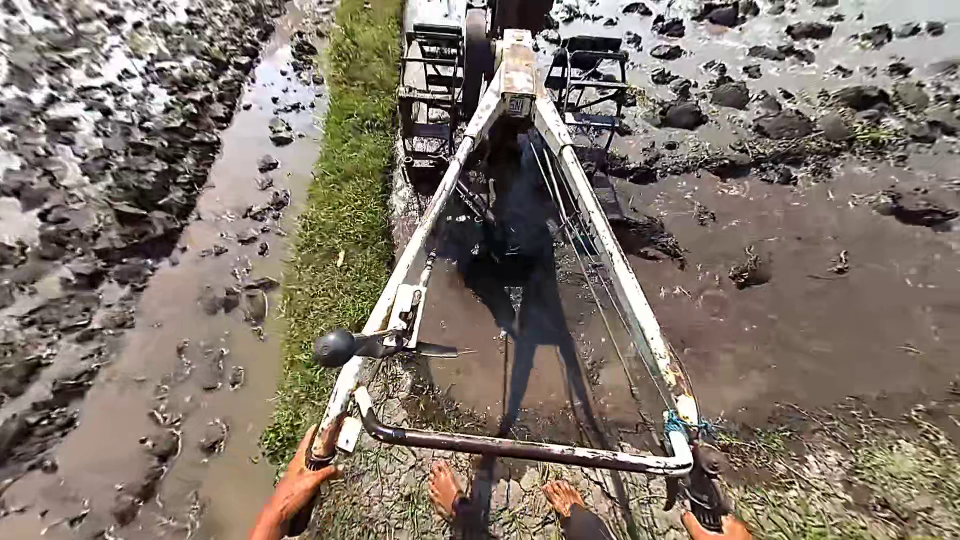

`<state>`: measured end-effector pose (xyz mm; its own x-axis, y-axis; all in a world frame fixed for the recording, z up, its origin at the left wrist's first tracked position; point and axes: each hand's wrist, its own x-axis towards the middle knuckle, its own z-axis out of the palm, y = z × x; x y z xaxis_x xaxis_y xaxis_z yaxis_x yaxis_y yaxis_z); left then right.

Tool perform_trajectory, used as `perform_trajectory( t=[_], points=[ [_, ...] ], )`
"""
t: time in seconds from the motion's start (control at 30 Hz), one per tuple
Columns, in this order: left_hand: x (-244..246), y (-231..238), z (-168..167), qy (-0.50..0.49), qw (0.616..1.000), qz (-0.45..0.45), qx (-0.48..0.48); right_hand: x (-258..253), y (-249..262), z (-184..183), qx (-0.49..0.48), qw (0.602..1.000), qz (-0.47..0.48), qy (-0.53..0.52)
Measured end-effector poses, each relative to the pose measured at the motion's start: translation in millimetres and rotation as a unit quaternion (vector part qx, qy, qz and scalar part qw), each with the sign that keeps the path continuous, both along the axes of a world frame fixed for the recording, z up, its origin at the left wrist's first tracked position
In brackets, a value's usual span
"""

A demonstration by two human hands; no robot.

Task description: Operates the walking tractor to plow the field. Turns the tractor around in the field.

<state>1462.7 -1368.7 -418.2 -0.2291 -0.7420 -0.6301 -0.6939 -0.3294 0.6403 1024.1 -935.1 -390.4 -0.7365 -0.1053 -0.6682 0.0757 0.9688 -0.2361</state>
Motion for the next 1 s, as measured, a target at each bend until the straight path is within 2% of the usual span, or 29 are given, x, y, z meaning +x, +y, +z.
perform_trajectory(
  t=[0.13, 0.23, 0.33, 0.43, 0.57, 0.7, 0.8, 0.9, 1.0],
  points=[
    [15.1, -111.0, -11.6, 0.038, 0.991, -0.045, 0.121, 31.9, -68.5, -43.3, -0.008, 0.995, -0.069, 0.077],
    [-20.5, -149.8, -19.8, 0.063, 0.971, -0.084, 0.217, 3.1, -101.7, -68.3, -0.038, 0.977, -0.115, 0.173],
    [-66.8, -159.5, -34.8, 0.090, 0.972, -0.103, 0.192, -59.8, -112.1, -90.1, -0.041, 0.967, -0.118, 0.224],
    [-120.7, -163.3, -33.9, 0.026, 0.987, -0.117, 0.110, -121.0, -133.3, -94.7, -0.011, 0.963, -0.120, 0.243],
    [-208.0, -162.9, -27.2, -0.068, 0.991, -0.112, 0.002, -214.3, -157.5, -84.8, 0.010, 0.968, -0.093, 0.234],
    [-295.0, -158.4, -13.5, -0.083, 0.993, -0.082, -0.035, -311.6, -171.5, -80.6, -0.015, 0.967, -0.086, 0.239],
    [-378.5, -115.6, 1.6, -0.038, 0.998, -0.047, 0.002, -411.4, -149.9, -70.3, -0.021, 0.968, -0.070, 0.242],
    [-472.7, -51.6, -0.2, 0.018, 0.999, 0.000, 0.029, -528.3, -121.1, -60.1, -0.028, 0.969, -0.039, 0.244],
    [-545.7, -15.1, -10.3, -0.042, 0.998, 0.036, 0.008, -613.0, -110.9, -64.5, -0.022, 0.978, -0.008, 0.208]
  ],
)
